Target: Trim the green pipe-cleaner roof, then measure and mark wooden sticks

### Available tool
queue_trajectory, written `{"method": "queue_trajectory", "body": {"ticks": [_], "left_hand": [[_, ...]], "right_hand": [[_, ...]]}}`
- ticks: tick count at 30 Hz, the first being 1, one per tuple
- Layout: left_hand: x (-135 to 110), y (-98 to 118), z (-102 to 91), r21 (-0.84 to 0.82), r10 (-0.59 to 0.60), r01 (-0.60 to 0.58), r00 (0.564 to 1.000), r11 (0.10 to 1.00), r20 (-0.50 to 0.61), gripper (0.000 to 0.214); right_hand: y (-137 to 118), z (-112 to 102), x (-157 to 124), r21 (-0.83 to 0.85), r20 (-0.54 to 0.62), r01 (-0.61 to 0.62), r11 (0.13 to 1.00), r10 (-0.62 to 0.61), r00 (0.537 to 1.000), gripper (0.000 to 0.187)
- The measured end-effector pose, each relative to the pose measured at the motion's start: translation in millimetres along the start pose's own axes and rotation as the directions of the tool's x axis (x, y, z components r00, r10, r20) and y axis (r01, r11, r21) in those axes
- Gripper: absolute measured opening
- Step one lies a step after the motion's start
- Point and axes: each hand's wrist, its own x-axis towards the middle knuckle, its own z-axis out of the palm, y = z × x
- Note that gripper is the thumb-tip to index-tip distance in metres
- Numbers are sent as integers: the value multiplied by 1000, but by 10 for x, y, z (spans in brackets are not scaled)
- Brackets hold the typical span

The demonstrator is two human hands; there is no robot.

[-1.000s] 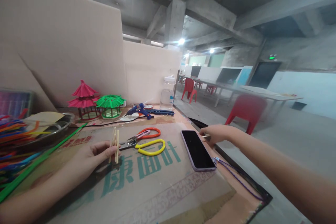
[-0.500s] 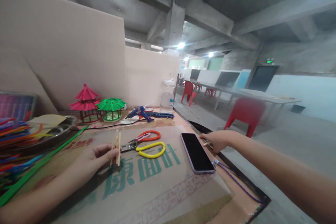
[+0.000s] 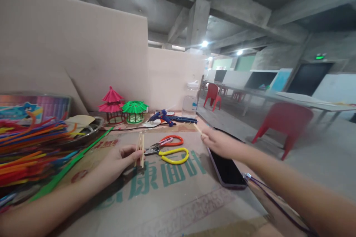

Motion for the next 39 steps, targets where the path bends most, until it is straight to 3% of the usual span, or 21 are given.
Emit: {"method": "queue_trajectory", "body": {"ticks": [1,3,6,10,12,14,16,19,21,23,26,31,34,37,39], "left_hand": [[0,-4,2,-10,5,-5,1000,1000,1,47],[3,-15,6,-28,25,-24,1000,999,7,46],[4,-26,13,-37,42,-41,999,998,12,46],[-13,-17,23,-48,49,-49,999,998,-8,44],[-22,-12,29,-52,52,-53,998,997,-24,42],[-24,-11,31,-52,52,-54,998,997,-41,41],[-22,-6,24,-47,51,-54,997,997,-61,40],[-27,25,-27,-26,57,-59,995,998,-86,39],[-51,58,-94,-4,67,-67,993,998,-99,38],[-98,82,-182,20,70,-69,992,997,-108,36],[-187,74,-299,39,49,-45,993,998,-111,36],[-256,13,-306,44,49,-46,996,998,-74,32],[-253,-8,-247,51,129,-129,992,990,-10,29],[-258,-35,-219,103,151,-149,989,983,-12,29],[-261,-61,-220,142,156,-152,987,978,-21,32]], "right_hand": [[-127,135,-13,-31,-31,-14,999,13,999,35],[-275,420,-75,-95,14,-11,995,12,1000,32],[-194,712,-187,-112,45,-3,994,8,999,39],[149,722,-205,-45,23,3,999,-2,1000,40],[185,649,-125,114,-62,-43,993,50,997,42],[42,590,5,356,-115,-26,934,71,991,49],[-266,575,169,613,-102,77,787,-18,995,54],[-876,658,454,871,-116,145,470,-90,989,44],[-1249,771,639,955,-148,181,234,-152,977,44],[-1522,904,781,982,-167,180,58,-177,970,43],[-1717,1071,864,987,-132,111,-112,-206,970,46],[-1731,1095,779,991,-98,70,-113,-257,962,51],[-1727,1018,721,996,-79,63,-67,-266,961,52],[-1730,970,680,999,-44,46,0,-288,957,49],[-1728,967,665,1000,-30,31,-1,-285,958,51]]}}
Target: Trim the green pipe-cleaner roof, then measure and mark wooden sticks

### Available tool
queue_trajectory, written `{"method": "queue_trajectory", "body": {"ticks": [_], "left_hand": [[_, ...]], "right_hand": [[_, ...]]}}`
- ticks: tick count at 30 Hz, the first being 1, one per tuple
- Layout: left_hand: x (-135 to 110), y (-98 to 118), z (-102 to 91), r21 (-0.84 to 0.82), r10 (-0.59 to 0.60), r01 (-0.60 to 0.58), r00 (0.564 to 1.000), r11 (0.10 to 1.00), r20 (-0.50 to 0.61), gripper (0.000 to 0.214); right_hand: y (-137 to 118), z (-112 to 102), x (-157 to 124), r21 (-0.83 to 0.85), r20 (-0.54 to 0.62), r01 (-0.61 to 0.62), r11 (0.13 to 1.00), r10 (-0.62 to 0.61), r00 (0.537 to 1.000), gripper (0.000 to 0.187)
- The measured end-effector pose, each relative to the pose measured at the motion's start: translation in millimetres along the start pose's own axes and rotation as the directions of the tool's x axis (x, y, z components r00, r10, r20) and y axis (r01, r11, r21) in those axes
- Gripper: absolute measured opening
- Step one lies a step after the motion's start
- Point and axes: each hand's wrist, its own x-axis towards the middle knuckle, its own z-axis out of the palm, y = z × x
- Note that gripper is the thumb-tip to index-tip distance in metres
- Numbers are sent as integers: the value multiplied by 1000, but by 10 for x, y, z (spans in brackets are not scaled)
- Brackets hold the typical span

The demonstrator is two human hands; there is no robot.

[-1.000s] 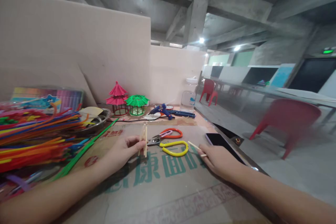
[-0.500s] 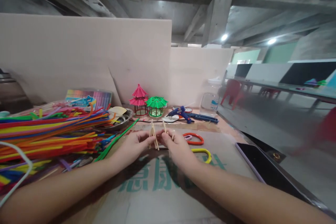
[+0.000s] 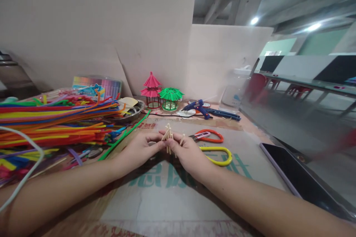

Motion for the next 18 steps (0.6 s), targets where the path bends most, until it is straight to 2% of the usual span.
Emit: {"method": "queue_trajectory", "body": {"ticks": [3,9,13,18], "left_hand": [[2,-49,0,-10,35,-35,999,999,27,33],[28,-129,16,-26,78,-76,994,997,82,24],[41,-127,12,12,95,-97,991,995,91,25],[54,-142,-4,76,100,-108,989,991,107,21]], "right_hand": [[25,-3,1,54,8,-12,998,11,1000,49],[53,-5,30,138,10,-8,990,6,1000,24],[35,-4,21,110,-18,-17,994,19,1000,23],[27,-6,15,65,10,-19,998,19,1000,26]]}}
